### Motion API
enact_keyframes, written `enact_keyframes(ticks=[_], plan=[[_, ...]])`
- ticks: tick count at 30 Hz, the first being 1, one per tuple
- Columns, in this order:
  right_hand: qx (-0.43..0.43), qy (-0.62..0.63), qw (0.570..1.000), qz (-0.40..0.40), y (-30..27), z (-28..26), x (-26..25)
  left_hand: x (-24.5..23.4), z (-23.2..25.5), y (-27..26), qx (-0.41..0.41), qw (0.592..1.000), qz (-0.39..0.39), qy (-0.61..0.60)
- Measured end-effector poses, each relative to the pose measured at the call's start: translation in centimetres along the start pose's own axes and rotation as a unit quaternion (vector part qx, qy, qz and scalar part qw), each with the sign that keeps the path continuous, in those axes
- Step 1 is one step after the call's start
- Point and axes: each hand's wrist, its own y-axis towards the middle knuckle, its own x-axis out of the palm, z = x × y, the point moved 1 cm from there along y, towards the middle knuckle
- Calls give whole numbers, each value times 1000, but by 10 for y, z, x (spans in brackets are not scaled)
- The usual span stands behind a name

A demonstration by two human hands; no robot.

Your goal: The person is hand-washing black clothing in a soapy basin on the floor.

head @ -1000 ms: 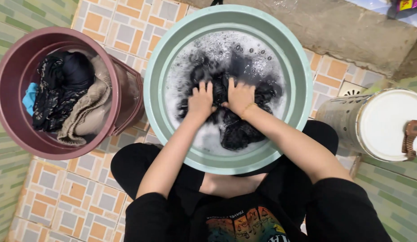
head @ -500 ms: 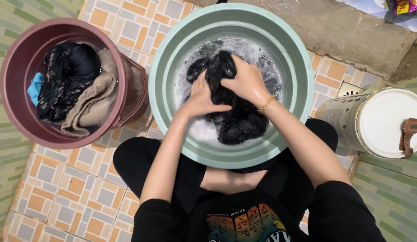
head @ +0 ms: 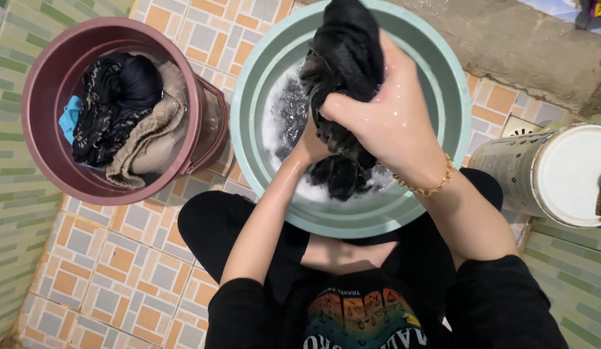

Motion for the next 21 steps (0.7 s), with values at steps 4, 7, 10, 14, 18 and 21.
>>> enact_keyframes(ticks=[4,7,10,14,18,21], plan=[[-5,-18,1000,3,2,9,-12,1,-16,9,-17,998,-33,-43],[3,-18,999,28,4,28,-53,-3,-30,7,-41,998,-27,-29],[-3,-73,997,7,1,30,-93,-14,-11,0,-137,990,-32,-16],[48,-169,984,-6,-12,75,-148,-28,24,-3,-128,991,34,-16],[175,-230,955,-62,-20,131,-153,-29,97,16,-46,990,87,-102],[-25,-258,950,-173,-22,158,-127,-19,137,28,71,996,48,28]])
